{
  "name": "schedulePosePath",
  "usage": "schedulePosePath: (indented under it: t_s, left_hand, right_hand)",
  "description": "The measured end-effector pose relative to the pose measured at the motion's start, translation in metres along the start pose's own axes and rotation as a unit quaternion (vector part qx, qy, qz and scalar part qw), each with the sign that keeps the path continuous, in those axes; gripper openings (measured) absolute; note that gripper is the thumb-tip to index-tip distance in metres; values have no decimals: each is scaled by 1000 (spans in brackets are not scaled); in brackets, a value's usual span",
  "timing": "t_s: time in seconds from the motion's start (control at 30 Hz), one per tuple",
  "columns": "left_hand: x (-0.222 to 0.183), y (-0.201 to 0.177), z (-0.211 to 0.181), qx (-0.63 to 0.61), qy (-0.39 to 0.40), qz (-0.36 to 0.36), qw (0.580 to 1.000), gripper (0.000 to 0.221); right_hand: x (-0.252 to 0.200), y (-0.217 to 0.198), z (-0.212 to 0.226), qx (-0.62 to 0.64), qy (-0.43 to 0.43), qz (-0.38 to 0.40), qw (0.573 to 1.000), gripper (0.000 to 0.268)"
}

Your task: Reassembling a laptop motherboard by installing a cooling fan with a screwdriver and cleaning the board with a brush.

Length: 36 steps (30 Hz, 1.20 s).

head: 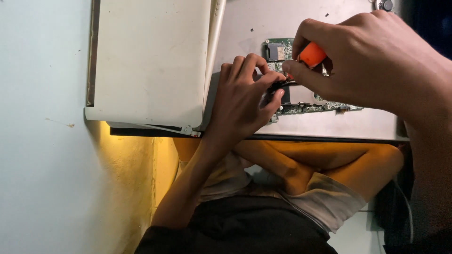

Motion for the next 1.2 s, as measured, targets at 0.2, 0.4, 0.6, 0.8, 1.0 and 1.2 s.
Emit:
schedulePosePath:
  t_s: [0.2, 0.4, 0.6, 0.8, 1.0, 1.2]
  left_hand:
    - [-2, 4, 2, 15, 0, -5, 1000, 37]
    - [-1, -6, -5, 37, 7, -16, 999, 31]
    - [-3, -4, -2, 16, 9, -25, 1000, 31]
    - [-2, -6, -3, 24, 4, -25, 999, 29]
    - [5, -7, 1, -4, -24, -36, 999, 25]
    - [12, -10, -5, 61, -25, -64, 996, 20]
  right_hand:
    - [-8, -8, -2, -79, 38, 53, 995, 50]
    - [-13, -12, 2, -159, -32, -80, 984, 48]
    - [-10, -10, 5, -133, -44, -81, 987, 62]
    - [-14, -15, 2, -145, -34, -121, 981, 26]
    - [-10, -1, -19, -168, 87, 69, 979, 80]
    - [-19, 1, -6, -215, 14, -78, 973, 45]
Point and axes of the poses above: each hand's wrist, its own x-axis towards the middle knuckle, its own y-axis out of the palm, z = x × y, the point moved 10 cm from there along x, towards the middle knuckle, and after that the axes turned 2 degrees about -x, right-handed, at the moved point
